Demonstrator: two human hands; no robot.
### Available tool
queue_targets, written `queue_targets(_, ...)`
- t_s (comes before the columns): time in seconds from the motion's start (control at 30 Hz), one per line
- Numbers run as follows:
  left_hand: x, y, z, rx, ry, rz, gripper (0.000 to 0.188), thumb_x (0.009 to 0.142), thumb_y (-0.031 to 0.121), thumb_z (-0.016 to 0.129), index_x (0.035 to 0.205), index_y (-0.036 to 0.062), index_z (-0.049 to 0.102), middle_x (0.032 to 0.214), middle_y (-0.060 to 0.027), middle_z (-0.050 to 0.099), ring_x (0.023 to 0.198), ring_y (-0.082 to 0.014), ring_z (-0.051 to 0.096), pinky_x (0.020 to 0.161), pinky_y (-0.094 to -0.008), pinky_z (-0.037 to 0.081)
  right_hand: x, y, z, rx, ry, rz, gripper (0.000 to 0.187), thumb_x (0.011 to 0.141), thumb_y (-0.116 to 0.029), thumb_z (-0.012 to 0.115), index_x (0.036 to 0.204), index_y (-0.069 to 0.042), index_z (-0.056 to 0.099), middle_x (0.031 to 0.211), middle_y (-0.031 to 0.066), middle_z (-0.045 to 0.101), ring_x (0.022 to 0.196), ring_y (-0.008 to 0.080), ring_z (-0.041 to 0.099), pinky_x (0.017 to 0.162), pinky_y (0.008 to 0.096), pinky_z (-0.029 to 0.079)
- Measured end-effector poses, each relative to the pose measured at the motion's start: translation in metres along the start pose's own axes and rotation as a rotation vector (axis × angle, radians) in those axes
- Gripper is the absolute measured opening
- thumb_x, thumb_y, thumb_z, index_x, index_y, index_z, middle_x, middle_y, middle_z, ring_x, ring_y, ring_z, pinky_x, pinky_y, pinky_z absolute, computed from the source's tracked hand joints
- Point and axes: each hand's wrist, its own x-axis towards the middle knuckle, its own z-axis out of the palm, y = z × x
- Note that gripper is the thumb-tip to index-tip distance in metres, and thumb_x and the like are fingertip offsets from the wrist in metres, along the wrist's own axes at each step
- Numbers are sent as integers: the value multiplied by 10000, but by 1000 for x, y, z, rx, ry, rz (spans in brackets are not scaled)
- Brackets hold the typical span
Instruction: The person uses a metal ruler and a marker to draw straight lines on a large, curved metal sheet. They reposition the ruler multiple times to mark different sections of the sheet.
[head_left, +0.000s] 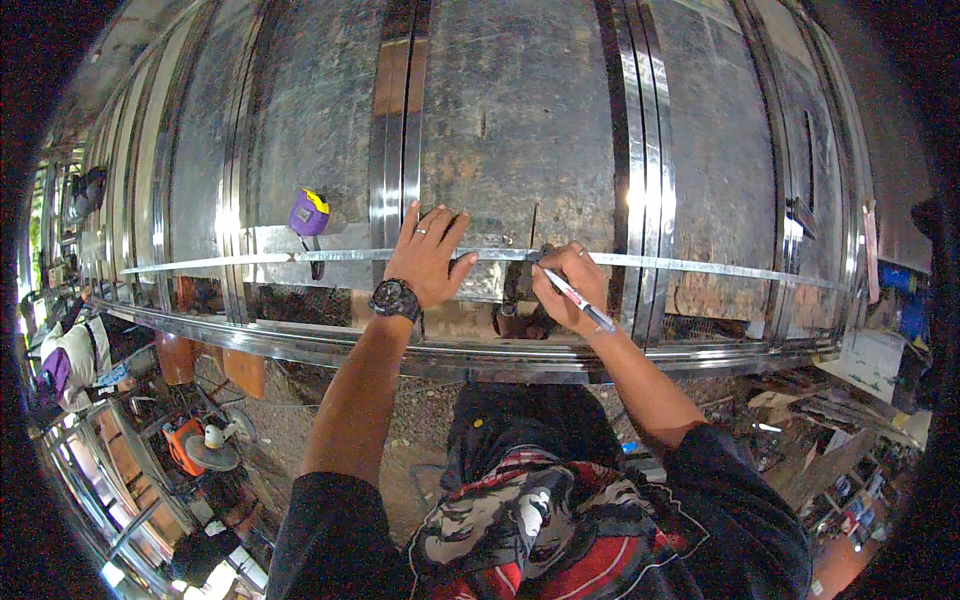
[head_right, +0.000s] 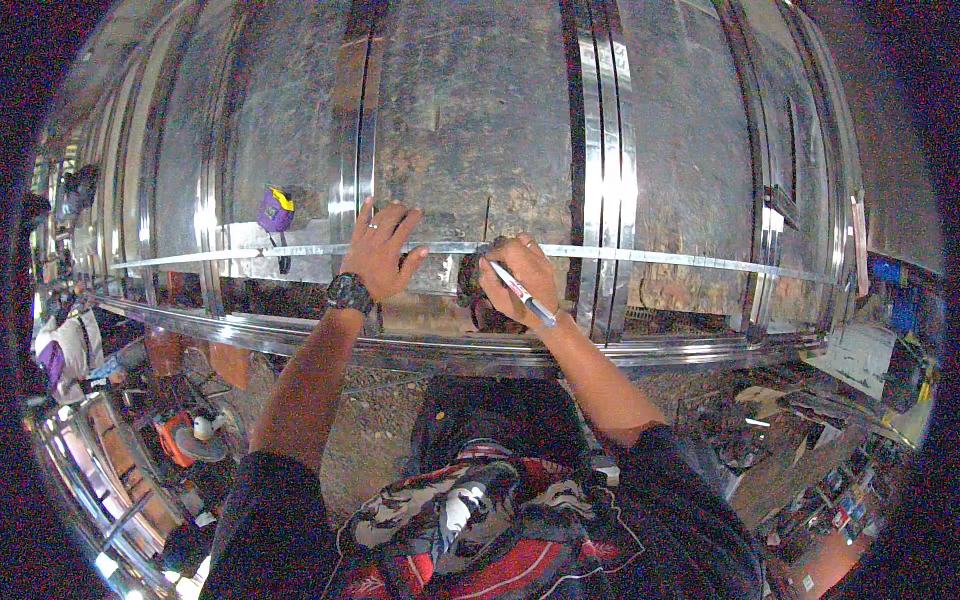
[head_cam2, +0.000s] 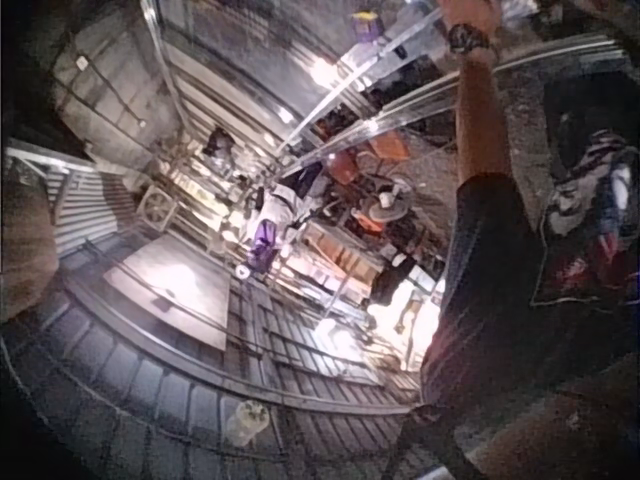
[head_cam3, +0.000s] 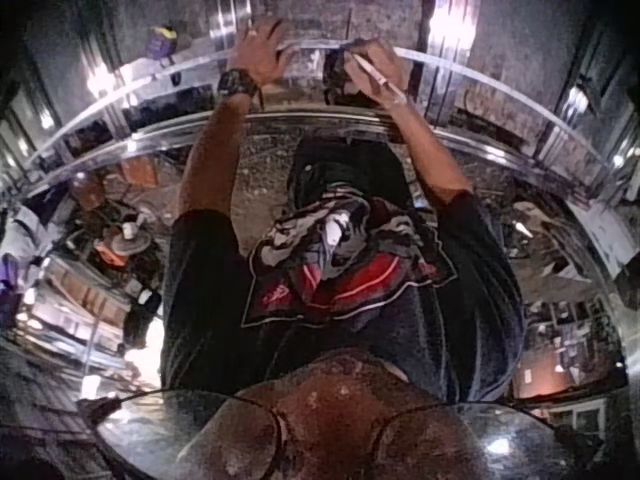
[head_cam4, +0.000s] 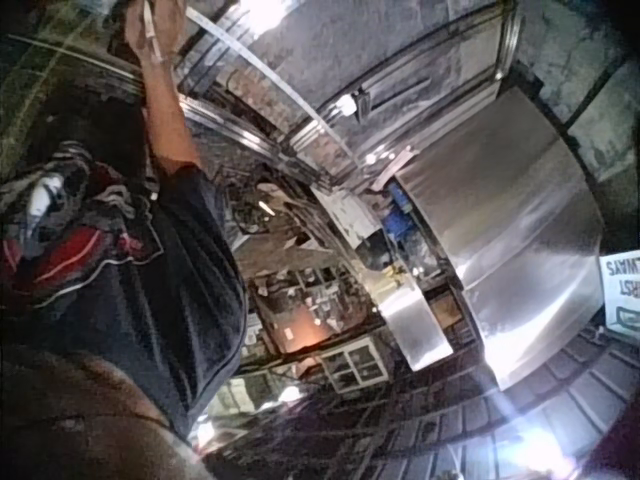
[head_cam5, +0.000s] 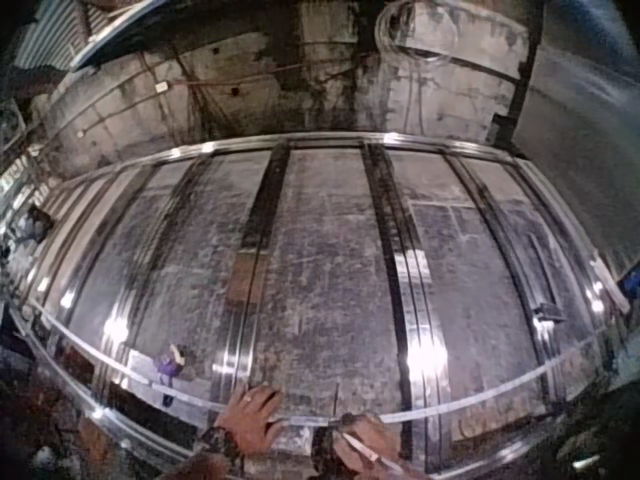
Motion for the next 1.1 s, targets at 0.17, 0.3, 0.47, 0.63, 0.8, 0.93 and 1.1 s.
queue_targets(0.17,-1,0,-1,9,14,7,577,1021,440,538,1437,41,530,1365,-201,570,1372,-356,489,1255,-586,190,3,-2,0,-24,-42,-46,163,791,-59,778,853,-46,627,759,140,579,699,360,561,659,467,461)
queue_targets(0.3,0,2,-2,9,-12,-9,584,1024,450,533,1441,42,529,1361,-198,576,1368,-352,495,1253,-588,192,5,-1,0,-28,-51,-87,164,787,-52,773,858,-48,625,768,138,577,706,361,563,682,471,466)
queue_targets(0.47,1,2,-3,18,-7,-4,592,1024,457,529,1449,46,522,1357,-193,583,1362,-351,501,1252,-588,195,6,-3,-2,-22,-65,-74,165,786,-50,771,860,-50,624,755,137,571,705,363,565,692,470,471)
queue_targets(0.63,0,1,0,17,-7,-2,583,1022,451,530,1449,54,524,1369,-185,577,1369,-346,495,1255,-590,190,8,-2,-3,-76,-53,-105,175,786,-35,786,839,-50,620,749,128,638,662,291,589,595,402,477)
queue_targets(0.8,1,1,-1,-3,-19,-6,577,1019,443,535,1450,59,522,1372,-178,569,1383,-344,478,1255,-594,189,2,2,-2,-17,1,3,174,806,-60,790,868,-54,628,767,119,638,698,279,622,649,403,510)
queue_targets(0.93,-1,1,-3,-13,2,-8,562,1010,415,546,1448,63,523,1384,-180,558,1386,-352,473,1255,-596,192,-5,-7,-3,133,104,351,181,850,-97,800,886,-58,627,749,81,666,660,161,641,609,328,519)
queue_targets(1.1,-10,-4,-3,-29,165,-24,503,994,298,536,1447,80,532,1393,-170,553,1388,-352,474,1236,-638,183,-2,-23,9,153,78,294,161,892,-88,774,907,-39,621,779,59,649,690,105,596,622,272,486)
